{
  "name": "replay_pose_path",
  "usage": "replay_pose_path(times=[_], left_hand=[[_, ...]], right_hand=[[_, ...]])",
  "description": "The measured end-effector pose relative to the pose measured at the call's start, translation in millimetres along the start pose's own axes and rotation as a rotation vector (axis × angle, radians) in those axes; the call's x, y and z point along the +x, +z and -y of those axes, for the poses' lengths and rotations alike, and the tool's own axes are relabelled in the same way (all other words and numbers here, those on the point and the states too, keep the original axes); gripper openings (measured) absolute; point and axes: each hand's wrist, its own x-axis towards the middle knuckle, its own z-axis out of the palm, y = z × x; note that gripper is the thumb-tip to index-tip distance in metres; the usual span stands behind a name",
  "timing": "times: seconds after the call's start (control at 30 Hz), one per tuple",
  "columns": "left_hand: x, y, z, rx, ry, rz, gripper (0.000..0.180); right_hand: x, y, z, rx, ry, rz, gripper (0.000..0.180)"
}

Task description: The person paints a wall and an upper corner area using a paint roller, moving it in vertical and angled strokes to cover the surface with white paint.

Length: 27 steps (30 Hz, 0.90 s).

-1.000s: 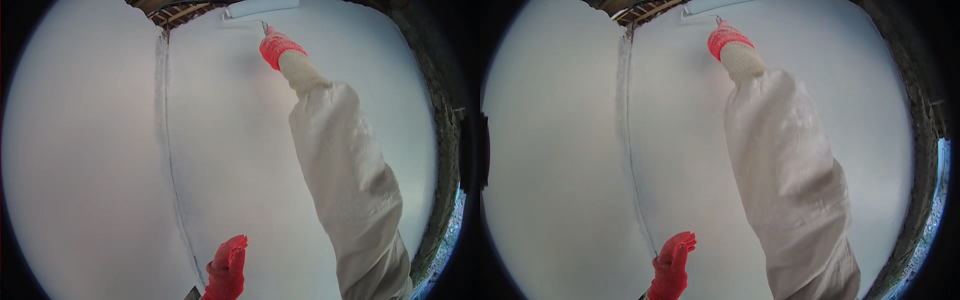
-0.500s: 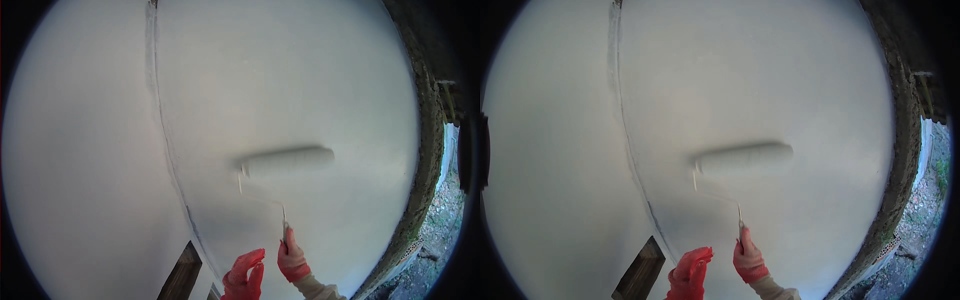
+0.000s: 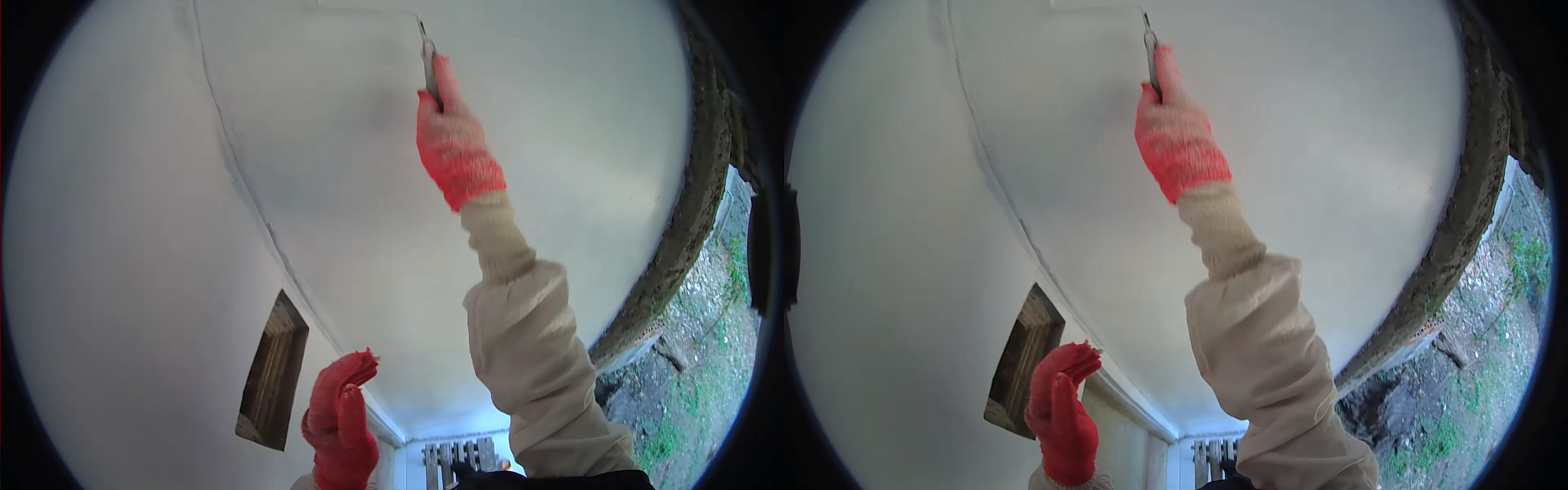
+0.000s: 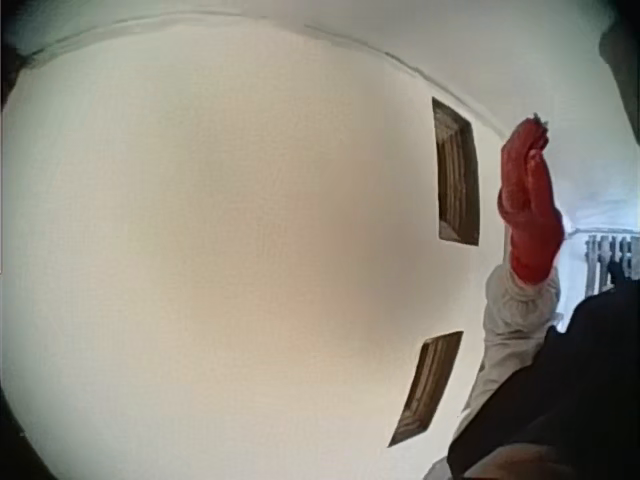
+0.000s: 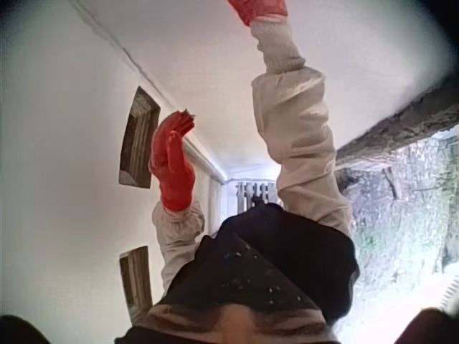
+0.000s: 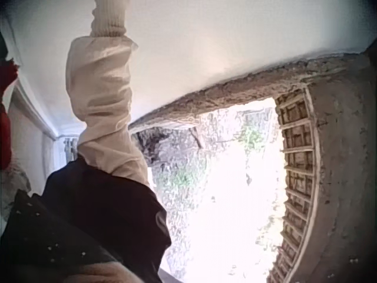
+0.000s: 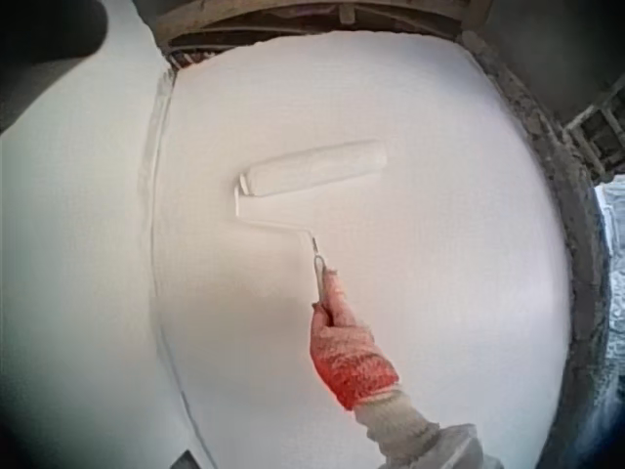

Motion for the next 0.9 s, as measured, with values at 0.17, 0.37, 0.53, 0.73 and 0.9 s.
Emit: replay_pose_path(times=[0.17, 0.37, 0.53, 0.73, 0.9], left_hand=[[-38, -18, 28, 0.075, -0.052, -0.032, 0.031], [-106, -18, 130, -0.013, -0.367, 0.052, 0.027], [-185, -26, 227, 0.098, -0.587, 0.059, 0.03], [-242, -25, 275, 0.158, -0.862, 0.057, 0.029], [-242, -26, 284, 0.137, -0.939, 0.036, 0.029]], right_hand=[[-238, 12, -118, 0.002, -0.09, -0.036, 0.051], [-562, -38, -238, -0.113, 0.454, 0.276, 0.056], [-715, -40, -290, -0.255, 0.94, 0.499, 0.052], [-832, -8, -427, -0.449, 1.222, 0.626, 0.046], [-815, -18, -407, -0.398, 1.265, 0.67, 0.041]])
